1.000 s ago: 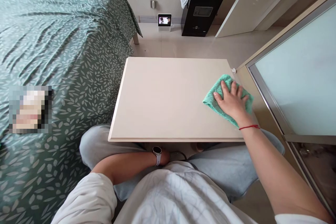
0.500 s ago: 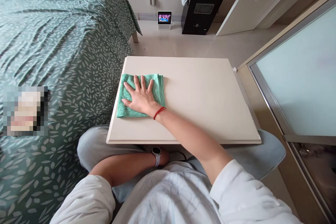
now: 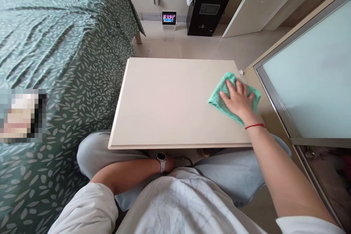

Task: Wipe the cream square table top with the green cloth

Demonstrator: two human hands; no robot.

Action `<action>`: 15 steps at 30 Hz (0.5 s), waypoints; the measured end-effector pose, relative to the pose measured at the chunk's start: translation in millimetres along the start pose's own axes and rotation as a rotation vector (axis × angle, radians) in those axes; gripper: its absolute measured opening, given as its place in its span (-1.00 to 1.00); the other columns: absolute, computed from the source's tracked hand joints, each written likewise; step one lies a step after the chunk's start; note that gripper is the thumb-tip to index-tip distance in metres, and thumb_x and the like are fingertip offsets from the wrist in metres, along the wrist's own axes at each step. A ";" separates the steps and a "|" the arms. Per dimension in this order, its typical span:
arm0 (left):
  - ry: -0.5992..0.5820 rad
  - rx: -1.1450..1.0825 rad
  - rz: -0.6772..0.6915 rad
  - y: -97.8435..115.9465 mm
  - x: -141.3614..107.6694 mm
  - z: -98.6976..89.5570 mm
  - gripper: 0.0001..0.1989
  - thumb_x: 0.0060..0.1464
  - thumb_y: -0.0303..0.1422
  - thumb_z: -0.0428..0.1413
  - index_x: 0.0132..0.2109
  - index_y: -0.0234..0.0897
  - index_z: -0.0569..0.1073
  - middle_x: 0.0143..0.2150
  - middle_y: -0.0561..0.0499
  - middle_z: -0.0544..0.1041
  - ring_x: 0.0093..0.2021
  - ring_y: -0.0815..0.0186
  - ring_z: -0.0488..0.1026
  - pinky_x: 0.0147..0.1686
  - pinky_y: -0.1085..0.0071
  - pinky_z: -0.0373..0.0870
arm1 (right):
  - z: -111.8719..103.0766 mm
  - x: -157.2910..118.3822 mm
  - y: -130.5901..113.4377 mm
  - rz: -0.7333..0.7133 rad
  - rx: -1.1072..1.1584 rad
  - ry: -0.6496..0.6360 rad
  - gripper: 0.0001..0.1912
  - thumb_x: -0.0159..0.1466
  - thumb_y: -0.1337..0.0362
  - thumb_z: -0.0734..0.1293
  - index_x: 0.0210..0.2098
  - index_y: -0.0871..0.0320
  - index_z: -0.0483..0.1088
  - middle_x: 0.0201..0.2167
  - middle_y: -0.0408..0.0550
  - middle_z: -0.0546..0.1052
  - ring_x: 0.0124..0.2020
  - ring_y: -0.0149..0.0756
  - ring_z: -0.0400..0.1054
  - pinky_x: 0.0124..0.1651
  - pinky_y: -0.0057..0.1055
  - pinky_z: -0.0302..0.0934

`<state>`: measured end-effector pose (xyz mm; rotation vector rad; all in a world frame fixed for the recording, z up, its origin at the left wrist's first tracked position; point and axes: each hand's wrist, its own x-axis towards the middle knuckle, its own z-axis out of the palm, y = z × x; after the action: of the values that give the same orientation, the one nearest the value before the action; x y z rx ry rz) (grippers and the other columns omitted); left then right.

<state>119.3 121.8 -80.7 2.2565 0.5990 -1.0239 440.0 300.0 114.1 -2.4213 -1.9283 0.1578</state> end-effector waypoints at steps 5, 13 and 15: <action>-0.034 0.027 -0.020 1.6 -0.7 -3.8 -0.69 0.49 -0.39 0.13 0.18 -0.43 0.67 0.22 -0.32 0.70 0.30 0.01 0.59 0.26 0.03 0.46 | 5.5 4.4 -4.7 0.067 0.018 0.049 -0.11 0.61 -0.21 -0.01 0.72 0.15 0.09 0.74 0.45 0.01 0.69 0.59 -0.10 0.47 0.74 -0.03; -0.008 0.018 -0.007 3.7 -1.0 -3.9 -0.72 0.48 -0.42 0.15 0.15 -0.45 0.69 0.16 -0.34 0.72 0.28 -0.02 0.63 0.30 -0.05 0.50 | 2.9 -9.4 -208.7 -0.376 0.047 -0.087 -0.12 0.60 -0.11 0.15 0.75 0.17 0.03 0.77 0.37 -0.08 0.74 0.54 -0.23 0.57 0.70 -0.23; 0.006 0.014 -0.002 3.9 -1.3 -3.4 -0.72 0.47 -0.45 0.15 0.15 -0.46 0.69 0.14 -0.35 0.73 0.28 -0.04 0.63 0.27 -0.04 0.52 | 4.6 -19.1 -261.0 -0.519 0.071 -0.121 -0.11 0.60 -0.13 0.18 0.76 0.17 0.02 0.77 0.36 -0.11 0.75 0.51 -0.26 0.60 0.67 -0.28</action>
<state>122.6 121.0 -76.7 2.2720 0.5988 -1.0256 182.2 340.1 135.7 -1.8250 -2.4746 0.3469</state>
